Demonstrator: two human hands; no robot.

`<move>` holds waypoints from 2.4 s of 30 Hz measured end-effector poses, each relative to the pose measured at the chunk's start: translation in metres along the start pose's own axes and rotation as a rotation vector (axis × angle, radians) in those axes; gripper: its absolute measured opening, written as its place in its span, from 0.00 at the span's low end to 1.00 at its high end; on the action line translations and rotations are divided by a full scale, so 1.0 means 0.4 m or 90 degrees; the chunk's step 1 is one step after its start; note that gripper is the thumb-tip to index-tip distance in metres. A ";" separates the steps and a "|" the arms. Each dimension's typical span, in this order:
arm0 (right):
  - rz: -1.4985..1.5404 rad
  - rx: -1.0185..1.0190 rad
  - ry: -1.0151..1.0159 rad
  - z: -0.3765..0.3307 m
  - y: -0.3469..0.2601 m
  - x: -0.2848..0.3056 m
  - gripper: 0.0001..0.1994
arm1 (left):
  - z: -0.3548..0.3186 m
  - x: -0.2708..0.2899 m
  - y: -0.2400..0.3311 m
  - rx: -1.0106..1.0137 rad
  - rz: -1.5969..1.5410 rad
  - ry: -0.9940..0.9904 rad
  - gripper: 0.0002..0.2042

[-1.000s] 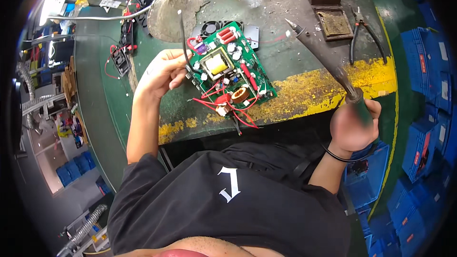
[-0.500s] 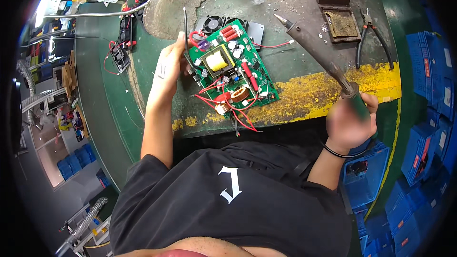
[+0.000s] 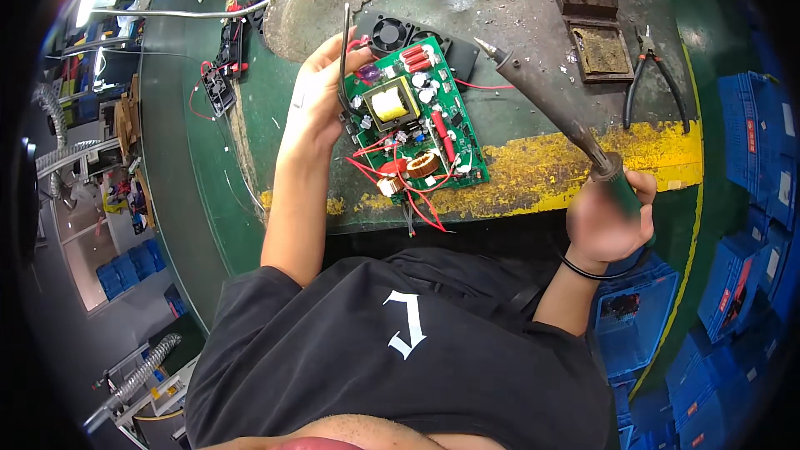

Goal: Soldering a cooling fan onto a circuit board at a workbench.

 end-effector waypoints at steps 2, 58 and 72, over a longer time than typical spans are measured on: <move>0.001 -0.005 0.002 0.000 -0.001 0.001 0.22 | 0.000 -0.011 -0.003 -0.031 -0.043 -0.015 0.22; 0.029 0.001 0.000 0.014 -0.002 0.000 0.22 | -0.153 -0.054 0.050 -0.650 0.764 -0.421 0.13; 0.006 0.055 0.070 0.007 0.003 -0.015 0.22 | 0.013 -0.157 0.120 -0.745 0.703 -0.022 0.20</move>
Point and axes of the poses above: each hand's wrist, its own z-axis towards the middle knuckle, its own x-axis out of the back of the hand, y = z × x, the point moved 3 cm from there along z, towards the middle knuckle, and after that the axes turned 9 degrees about y, right-handed, at the moved point
